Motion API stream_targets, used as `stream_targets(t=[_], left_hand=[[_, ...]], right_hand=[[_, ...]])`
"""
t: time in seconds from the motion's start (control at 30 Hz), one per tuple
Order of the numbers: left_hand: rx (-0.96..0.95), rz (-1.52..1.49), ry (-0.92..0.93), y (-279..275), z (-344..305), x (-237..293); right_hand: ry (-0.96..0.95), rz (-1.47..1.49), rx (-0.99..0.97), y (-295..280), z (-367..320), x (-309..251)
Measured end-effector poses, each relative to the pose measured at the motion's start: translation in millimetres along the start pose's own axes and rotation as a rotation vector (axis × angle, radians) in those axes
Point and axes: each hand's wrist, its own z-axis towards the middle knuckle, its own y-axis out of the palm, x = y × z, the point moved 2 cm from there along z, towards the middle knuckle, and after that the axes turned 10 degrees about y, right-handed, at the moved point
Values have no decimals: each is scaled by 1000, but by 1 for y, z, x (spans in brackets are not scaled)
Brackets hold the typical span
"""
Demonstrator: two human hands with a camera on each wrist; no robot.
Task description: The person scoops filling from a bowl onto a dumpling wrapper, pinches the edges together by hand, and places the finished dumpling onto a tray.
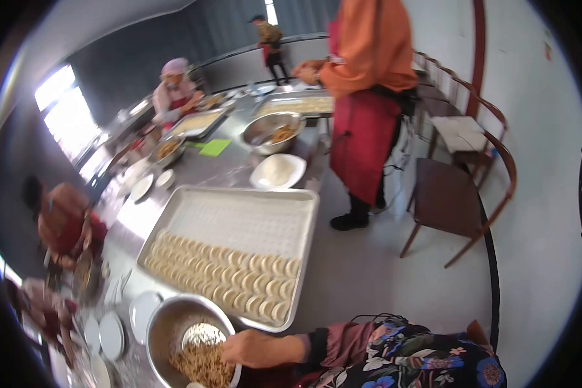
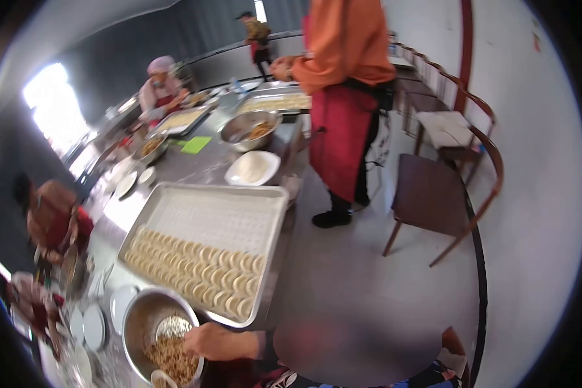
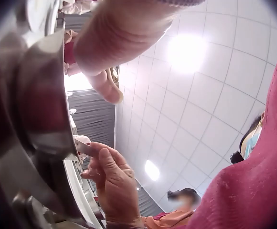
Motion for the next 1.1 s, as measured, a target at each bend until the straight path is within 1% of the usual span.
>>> stream_targets(t=[0.03,0.07,0.1,0.17,0.2,0.23,0.3,0.33,0.4,0.43,0.5,0.57,0.63,0.67,0.77,0.83,0.87,0.9,0.93,0.97,1.03,1.1], left_hand=[[12,410,115,7,-12,-5],[30,833,168,16,-9,-12],[87,1263,197,17,-7,-12],[137,955,151,-2,-7,-7],[224,656,121,-7,-9,-8],[278,348,114,0,-8,-10],[293,293,69,15,-10,-11],[278,262,53,16,-11,-11],[215,212,4,17,-12,-10],[228,206,23,16,-13,-10],[237,263,-39,17,-14,-14],[263,270,-37,14,-16,-17],[281,250,-88,18,-16,-18],[312,246,-113,14,-18,-21],[290,261,-129,12,-20,-24],[257,254,-122,12,-24,-23],[231,247,-112,14,-25,-23],[233,247,-120,16,-26,-24],[230,339,-104,20,-27,-25],[225,431,-88,22,-28,-25],[220,472,-84,22,-28,-25],[220,511,-75,23,-28,-26]], right_hand=[[11,-41,-86,6,-1,2],[-34,-18,25,1,-1,1],[-79,25,127,-2,1,-1],[79,-40,132,-17,1,-12],[43,-61,175,-27,3,-21],[12,-81,225,-35,5,-29],[-151,-85,230,-36,4,-45],[-171,-38,177,-28,4,-50],[-338,-79,167,-17,3,-59],[-348,-69,148,-13,3,-60],[-453,-84,85,-6,2,-63],[-473,-72,88,-1,1,-66],[-554,-82,61,2,2,-66],[-558,-78,56,1,2,-65],[-584,-50,16,1,3,-67],[-395,102,-67,0,10,-71],[-390,100,-64,-1,13,-72],[-273,192,-160,-1,18,-70],[-153,285,-254,0,21,-69],[-144,285,-250,1,22,-68],[-10,470,-307,6,23,-64],[14,484,-301,6,24,-66]])
